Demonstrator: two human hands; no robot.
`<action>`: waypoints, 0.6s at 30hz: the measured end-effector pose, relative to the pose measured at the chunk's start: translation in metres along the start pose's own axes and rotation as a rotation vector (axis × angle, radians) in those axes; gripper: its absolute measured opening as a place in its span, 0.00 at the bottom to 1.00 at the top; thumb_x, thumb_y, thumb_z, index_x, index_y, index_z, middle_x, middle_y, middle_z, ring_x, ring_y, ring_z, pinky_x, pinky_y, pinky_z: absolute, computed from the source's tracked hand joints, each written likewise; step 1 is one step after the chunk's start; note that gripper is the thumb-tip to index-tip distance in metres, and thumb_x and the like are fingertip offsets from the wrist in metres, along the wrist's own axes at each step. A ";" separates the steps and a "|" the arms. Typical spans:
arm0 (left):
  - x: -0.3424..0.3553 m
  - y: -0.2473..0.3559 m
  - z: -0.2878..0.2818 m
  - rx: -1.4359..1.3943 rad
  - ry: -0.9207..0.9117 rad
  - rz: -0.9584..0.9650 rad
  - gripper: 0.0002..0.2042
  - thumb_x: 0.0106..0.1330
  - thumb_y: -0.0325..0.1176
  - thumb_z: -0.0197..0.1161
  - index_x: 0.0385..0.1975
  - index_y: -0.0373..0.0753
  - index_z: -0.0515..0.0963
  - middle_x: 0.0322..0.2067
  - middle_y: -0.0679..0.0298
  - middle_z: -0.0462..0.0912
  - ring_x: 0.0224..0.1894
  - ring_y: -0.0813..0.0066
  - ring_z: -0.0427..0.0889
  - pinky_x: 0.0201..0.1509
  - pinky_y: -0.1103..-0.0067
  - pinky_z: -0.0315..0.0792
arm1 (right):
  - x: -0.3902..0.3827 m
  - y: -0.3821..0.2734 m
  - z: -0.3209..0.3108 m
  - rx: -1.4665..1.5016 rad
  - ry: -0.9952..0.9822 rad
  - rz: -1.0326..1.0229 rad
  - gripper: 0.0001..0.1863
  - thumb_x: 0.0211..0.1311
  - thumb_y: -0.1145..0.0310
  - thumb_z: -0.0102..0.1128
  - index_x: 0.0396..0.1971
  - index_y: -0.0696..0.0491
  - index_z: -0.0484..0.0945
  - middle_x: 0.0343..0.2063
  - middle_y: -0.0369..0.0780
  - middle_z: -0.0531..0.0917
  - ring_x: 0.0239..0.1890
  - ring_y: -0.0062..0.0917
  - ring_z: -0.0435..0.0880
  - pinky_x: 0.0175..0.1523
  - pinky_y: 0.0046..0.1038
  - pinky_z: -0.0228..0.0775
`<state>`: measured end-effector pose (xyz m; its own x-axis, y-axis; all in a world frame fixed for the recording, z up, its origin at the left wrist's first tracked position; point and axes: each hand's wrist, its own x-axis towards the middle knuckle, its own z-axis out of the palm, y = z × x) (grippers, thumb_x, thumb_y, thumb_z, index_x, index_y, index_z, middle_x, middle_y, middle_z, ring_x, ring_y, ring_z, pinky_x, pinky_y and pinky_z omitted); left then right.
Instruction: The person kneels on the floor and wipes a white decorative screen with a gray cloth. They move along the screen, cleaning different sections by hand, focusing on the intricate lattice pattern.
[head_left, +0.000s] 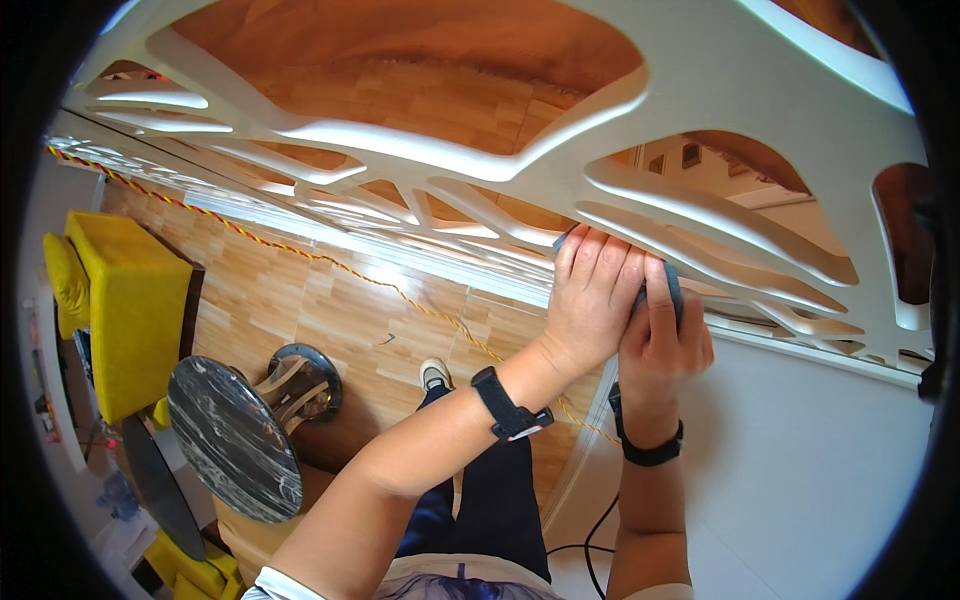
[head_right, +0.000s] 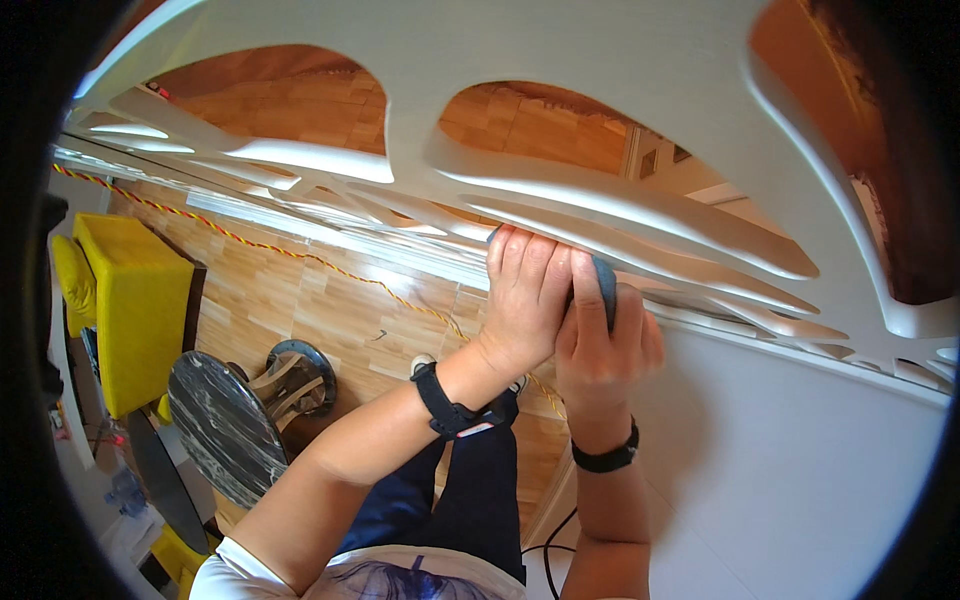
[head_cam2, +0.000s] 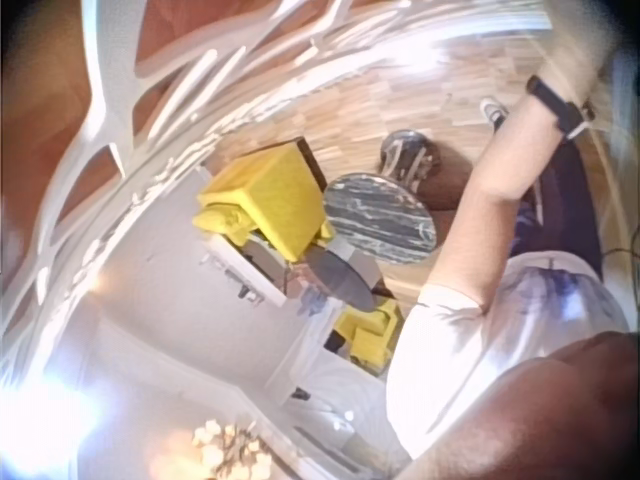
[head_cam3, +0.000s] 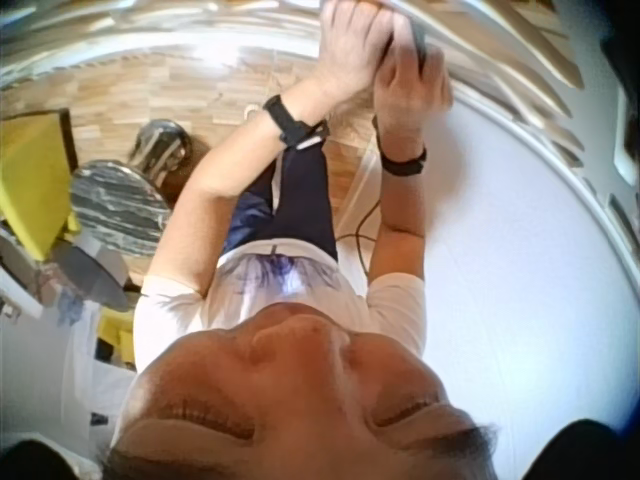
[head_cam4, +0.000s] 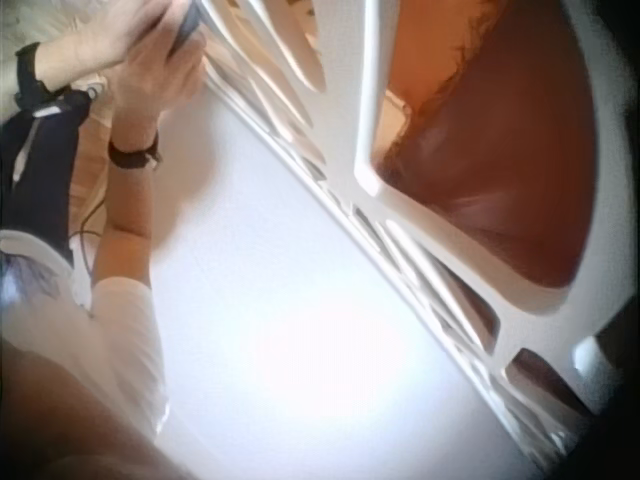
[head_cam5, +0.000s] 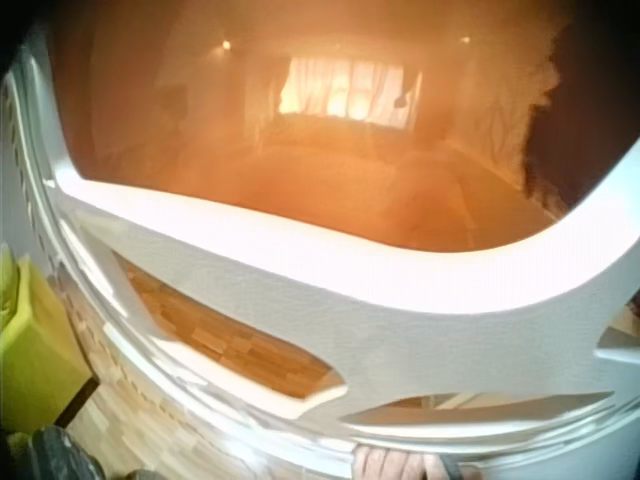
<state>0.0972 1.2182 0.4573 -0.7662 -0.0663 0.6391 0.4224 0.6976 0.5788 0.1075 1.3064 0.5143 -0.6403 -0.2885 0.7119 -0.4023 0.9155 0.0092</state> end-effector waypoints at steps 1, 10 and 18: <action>0.000 -0.004 -0.002 0.018 0.004 0.000 0.18 0.61 0.35 0.56 0.51 0.39 0.74 0.50 0.57 0.74 0.57 0.61 0.72 0.67 0.61 0.58 | -0.004 -0.003 0.006 0.019 0.013 0.018 0.19 0.57 0.72 0.63 0.50 0.49 0.81 0.26 0.36 0.77 0.22 0.27 0.77 0.25 0.28 0.71; -0.019 -0.081 -0.041 0.482 -0.073 0.248 0.20 0.67 0.37 0.49 0.58 0.40 0.73 0.57 0.59 0.75 0.65 0.69 0.70 0.74 0.66 0.48 | -0.024 -0.038 0.052 0.170 -0.145 0.020 0.24 0.51 0.77 0.64 0.52 0.51 0.81 0.22 0.37 0.74 0.18 0.26 0.72 0.22 0.27 0.65; -0.020 -0.061 -0.026 0.207 0.083 0.082 0.17 0.63 0.35 0.55 0.52 0.44 0.77 0.52 0.66 0.77 0.56 0.74 0.75 0.67 0.70 0.52 | -0.035 -0.041 0.057 0.236 -0.010 0.075 0.22 0.54 0.83 0.58 0.52 0.57 0.79 0.24 0.41 0.78 0.19 0.31 0.77 0.24 0.30 0.69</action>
<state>0.0993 1.1588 0.4228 -0.6872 -0.0561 0.7243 0.3670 0.8337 0.4127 0.1087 1.2632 0.4489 -0.6801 -0.2261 0.6974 -0.4945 0.8437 -0.2087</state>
